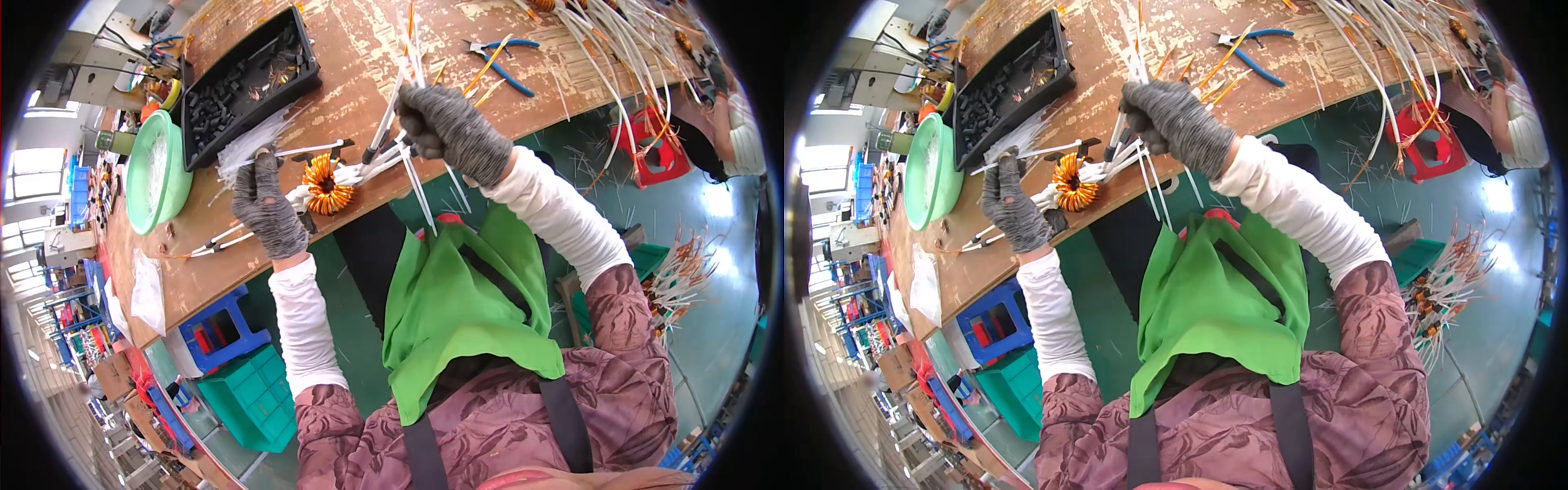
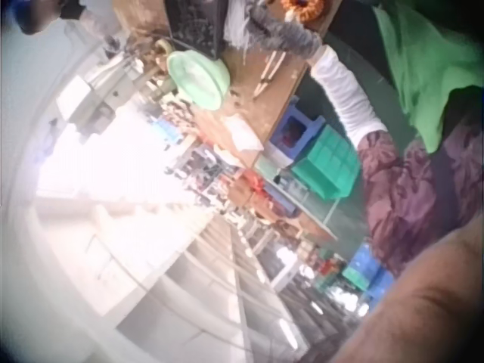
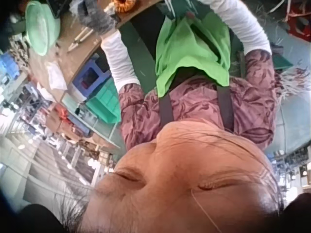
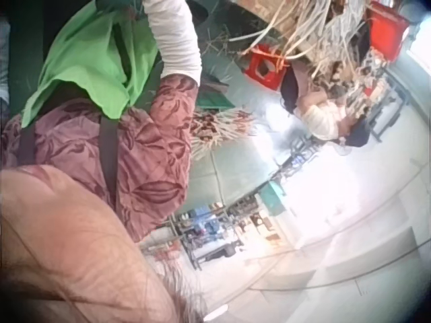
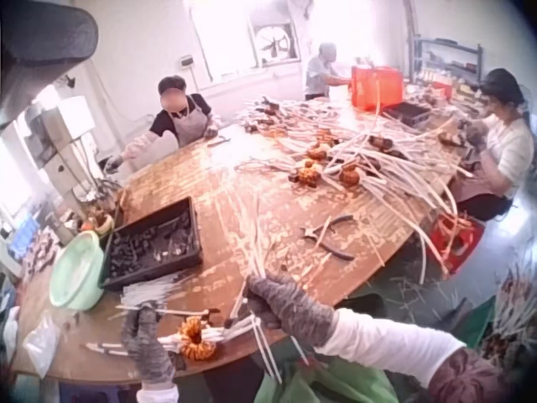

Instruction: Assembling electronic components using wires, copper coils, and zip ties at a factory workstation.

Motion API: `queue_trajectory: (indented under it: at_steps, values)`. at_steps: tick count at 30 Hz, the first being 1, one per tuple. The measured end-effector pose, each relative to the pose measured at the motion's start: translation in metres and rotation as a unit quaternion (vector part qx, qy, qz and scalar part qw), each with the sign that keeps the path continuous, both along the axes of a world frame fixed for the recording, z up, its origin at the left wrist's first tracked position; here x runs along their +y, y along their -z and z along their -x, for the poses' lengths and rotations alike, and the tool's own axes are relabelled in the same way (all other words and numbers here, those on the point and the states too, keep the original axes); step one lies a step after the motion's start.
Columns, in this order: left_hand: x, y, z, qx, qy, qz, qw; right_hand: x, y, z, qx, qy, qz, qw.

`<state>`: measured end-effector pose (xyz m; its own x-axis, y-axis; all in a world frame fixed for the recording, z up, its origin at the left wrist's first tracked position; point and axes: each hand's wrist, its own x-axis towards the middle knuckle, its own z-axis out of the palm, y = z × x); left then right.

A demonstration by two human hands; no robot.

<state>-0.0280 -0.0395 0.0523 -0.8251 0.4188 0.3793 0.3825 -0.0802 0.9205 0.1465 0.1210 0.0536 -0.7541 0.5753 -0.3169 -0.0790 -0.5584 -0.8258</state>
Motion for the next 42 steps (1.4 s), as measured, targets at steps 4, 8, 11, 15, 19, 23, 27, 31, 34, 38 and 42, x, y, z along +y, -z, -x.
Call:
queue_trajectory:
  at_steps: [4,8,11,15,19,23,27,31,34,38,42]
  values:
    - [-0.005,0.036,0.004,-0.136,-0.024,-0.056,0.989,-0.006,0.047,0.01,-0.049,-0.023,0.01,0.998]
    - [-0.01,0.056,0.002,-0.115,0.009,0.012,0.993,-0.012,0.063,0.015,-0.054,-0.033,-0.101,0.993]
    - [-0.016,0.066,0.007,-0.118,-0.007,0.01,0.993,-0.005,0.033,0.021,-0.144,-0.15,-0.138,0.968]
    - [-0.013,0.071,0.002,-0.12,0.012,-0.027,0.992,0.001,0.052,0.038,-0.152,-0.211,-0.192,0.946]
    - [-0.014,0.068,0.001,-0.133,0.02,-0.035,0.99,-0.009,0.035,0.038,-0.226,-0.232,-0.132,0.937]
    - [-0.019,0.068,0.007,-0.115,0.03,-0.016,0.993,-0.013,0.026,0.024,-0.105,-0.062,-0.071,0.99]
    - [-0.014,0.06,0.008,-0.144,0.041,0.023,0.989,-0.003,0.026,0.011,-0.104,-0.042,-0.076,0.991]
    - [0.011,0.034,-0.001,-0.138,-0.009,-0.036,0.99,0.009,0.03,0.011,-0.115,-0.068,-0.163,0.977]
    - [0.035,0.035,-0.002,-0.088,0.037,-0.039,0.995,0.014,0.019,0.006,-0.131,-0.129,-0.18,0.966]
    - [0.058,0.037,0.001,-0.17,0.1,0.026,0.98,0.011,0.032,0.003,-0.144,-0.146,-0.1,0.974]
    - [0.067,0.036,0.004,-0.241,0.15,0.068,0.957,0.018,0.036,-0.004,-0.07,-0.167,-0.031,0.983]
